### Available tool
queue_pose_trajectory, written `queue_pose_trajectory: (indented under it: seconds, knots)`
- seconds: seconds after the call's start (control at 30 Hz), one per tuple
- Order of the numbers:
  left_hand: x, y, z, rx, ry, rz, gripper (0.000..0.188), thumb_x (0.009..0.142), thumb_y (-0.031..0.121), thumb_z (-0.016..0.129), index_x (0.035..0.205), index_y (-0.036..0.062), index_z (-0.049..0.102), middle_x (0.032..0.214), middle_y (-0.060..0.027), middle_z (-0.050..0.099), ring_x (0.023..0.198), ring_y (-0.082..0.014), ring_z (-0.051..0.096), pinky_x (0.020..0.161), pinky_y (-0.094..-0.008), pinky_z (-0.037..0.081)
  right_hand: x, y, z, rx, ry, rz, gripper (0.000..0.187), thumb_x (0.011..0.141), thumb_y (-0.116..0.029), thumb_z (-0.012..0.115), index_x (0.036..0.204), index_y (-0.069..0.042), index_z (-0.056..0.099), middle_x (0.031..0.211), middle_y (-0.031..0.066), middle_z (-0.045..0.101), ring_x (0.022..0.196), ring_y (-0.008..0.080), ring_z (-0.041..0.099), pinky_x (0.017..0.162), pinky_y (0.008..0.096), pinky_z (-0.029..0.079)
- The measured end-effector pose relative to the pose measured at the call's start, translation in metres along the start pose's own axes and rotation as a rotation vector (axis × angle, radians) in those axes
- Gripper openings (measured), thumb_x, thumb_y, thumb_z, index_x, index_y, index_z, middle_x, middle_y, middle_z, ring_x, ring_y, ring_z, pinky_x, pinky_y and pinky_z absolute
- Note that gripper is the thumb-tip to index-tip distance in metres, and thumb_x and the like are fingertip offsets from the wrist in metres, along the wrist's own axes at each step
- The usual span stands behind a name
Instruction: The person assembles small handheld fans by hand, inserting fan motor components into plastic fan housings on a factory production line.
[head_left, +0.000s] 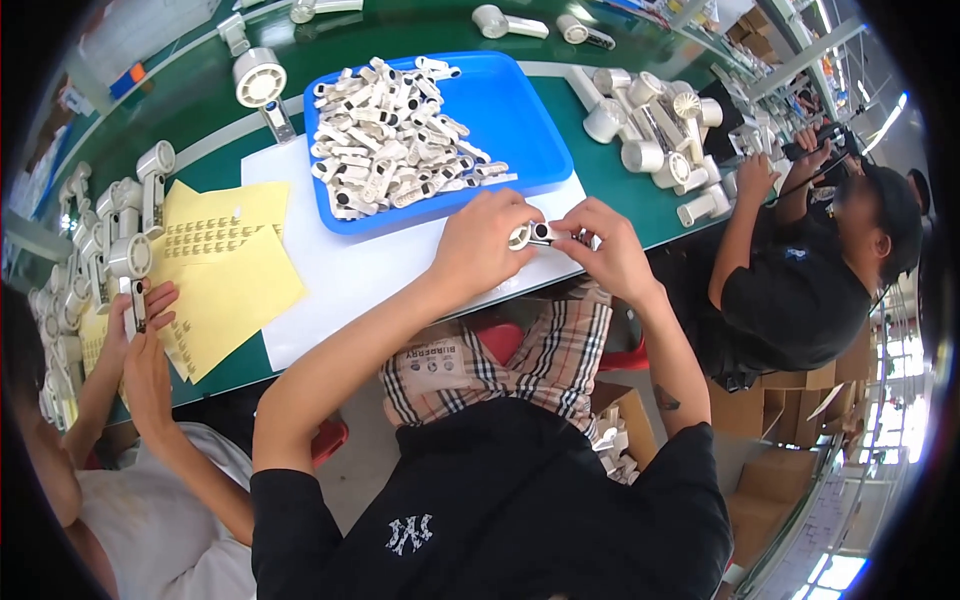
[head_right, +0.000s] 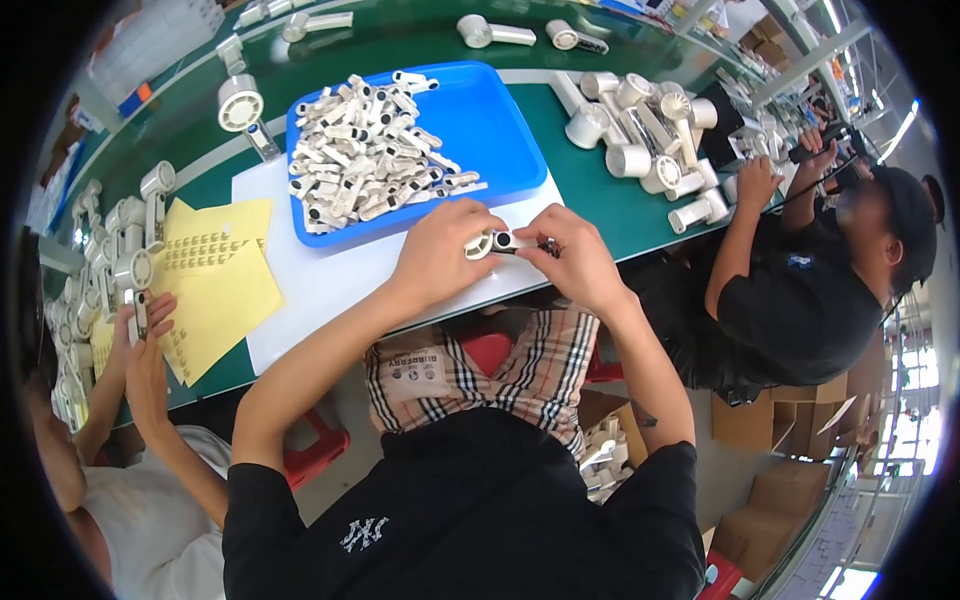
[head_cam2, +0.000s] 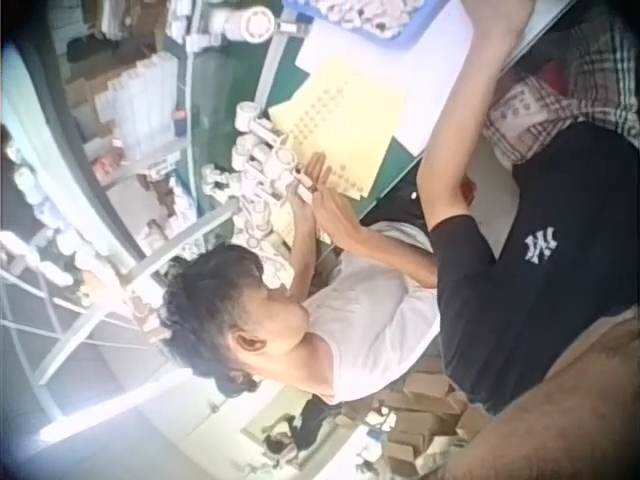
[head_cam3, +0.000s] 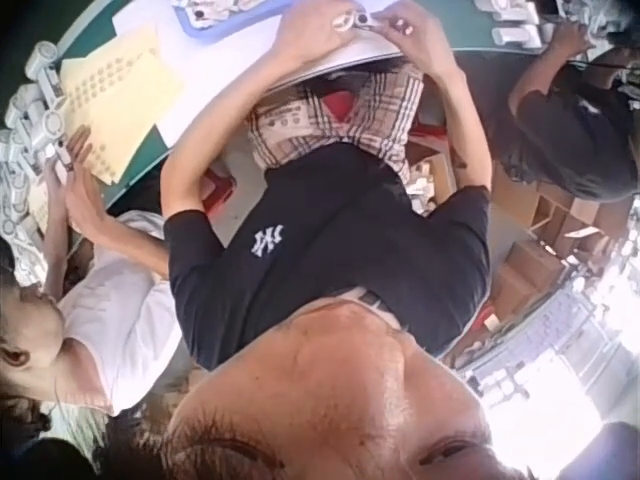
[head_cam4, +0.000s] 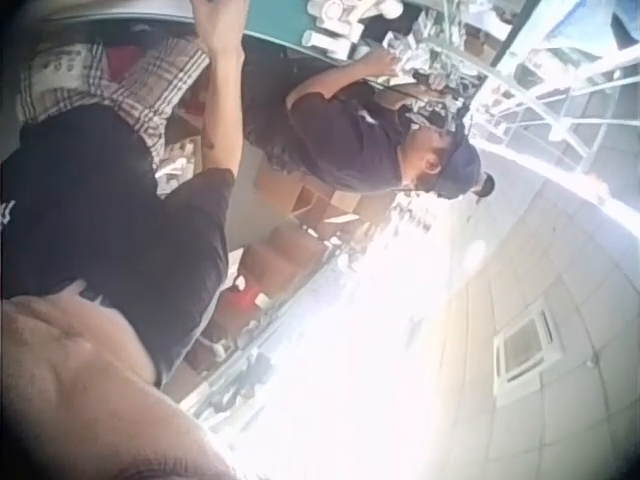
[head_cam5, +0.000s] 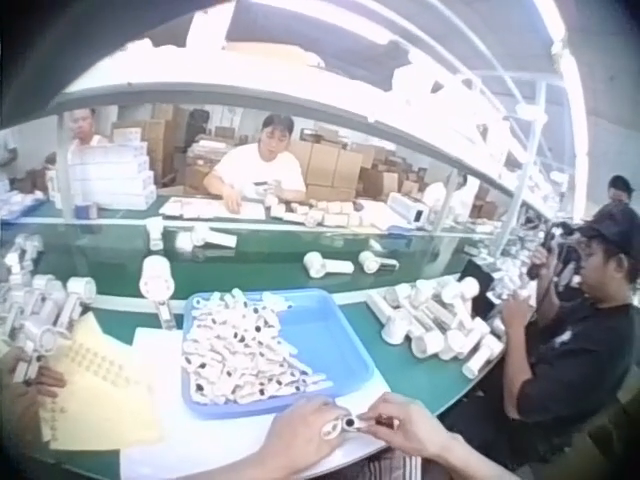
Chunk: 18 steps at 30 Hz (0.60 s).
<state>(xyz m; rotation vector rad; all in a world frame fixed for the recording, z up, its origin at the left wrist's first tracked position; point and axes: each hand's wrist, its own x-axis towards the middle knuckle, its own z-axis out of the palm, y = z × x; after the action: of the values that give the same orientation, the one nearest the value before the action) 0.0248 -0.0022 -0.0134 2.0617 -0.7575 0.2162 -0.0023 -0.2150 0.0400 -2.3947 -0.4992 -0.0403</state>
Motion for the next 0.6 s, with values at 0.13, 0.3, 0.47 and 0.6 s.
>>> queue_pose_trajectory:
  seconds: [0.13, 0.3, 0.47, 0.6]
  knots:
    - [0.005, -0.003, 0.003, 0.031, -0.034, 0.023, 0.032, 0.075, 0.023, 0.078, 0.104, 0.0107, 0.071, 0.110, -0.0098, 0.065, 0.105, -0.0315, 0.061, 0.089, -0.0419, 0.050, 0.003, 0.003, -0.003, -0.103, 0.001, -0.063, 0.022, 0.082, -0.002, 0.075, 0.105, -0.003, 0.074, 0.090, 0.0090, 0.063, 0.074, 0.0198, 0.061, 0.068, 0.0319, 0.048]
    - [0.009, -0.003, 0.003, 0.072, -0.079, 0.029, 0.032, 0.075, 0.022, 0.078, 0.105, 0.0111, 0.072, 0.111, -0.0104, 0.065, 0.105, -0.0315, 0.061, 0.089, -0.0414, 0.050, 0.006, 0.012, -0.007, 0.010, -0.047, -0.026, 0.021, 0.083, -0.011, 0.076, 0.102, -0.003, 0.073, 0.088, 0.0119, 0.062, 0.078, 0.0306, 0.063, 0.070, 0.0389, 0.050]
    - [0.015, 0.002, 0.002, 0.088, -0.096, 0.108, 0.034, 0.076, 0.022, 0.080, 0.107, 0.0103, 0.071, 0.110, -0.0110, 0.065, 0.105, -0.0322, 0.061, 0.090, -0.0422, 0.050, 0.009, 0.020, -0.017, -0.088, -0.082, -0.223, 0.028, 0.082, -0.018, 0.078, 0.101, -0.003, 0.066, 0.089, 0.0123, 0.060, 0.079, 0.0313, 0.062, 0.068, 0.0401, 0.050]
    - [0.026, 0.005, -0.002, 0.104, -0.194, 0.141, 0.033, 0.075, 0.023, 0.080, 0.101, 0.0063, 0.067, 0.101, -0.0103, 0.064, 0.098, -0.0310, 0.061, 0.085, -0.0411, 0.050, 0.023, 0.029, -0.015, -0.326, -0.202, -0.409, 0.032, 0.087, -0.032, 0.072, 0.099, -0.005, 0.060, 0.086, 0.0112, 0.061, 0.081, 0.0310, 0.065, 0.068, 0.0425, 0.052]
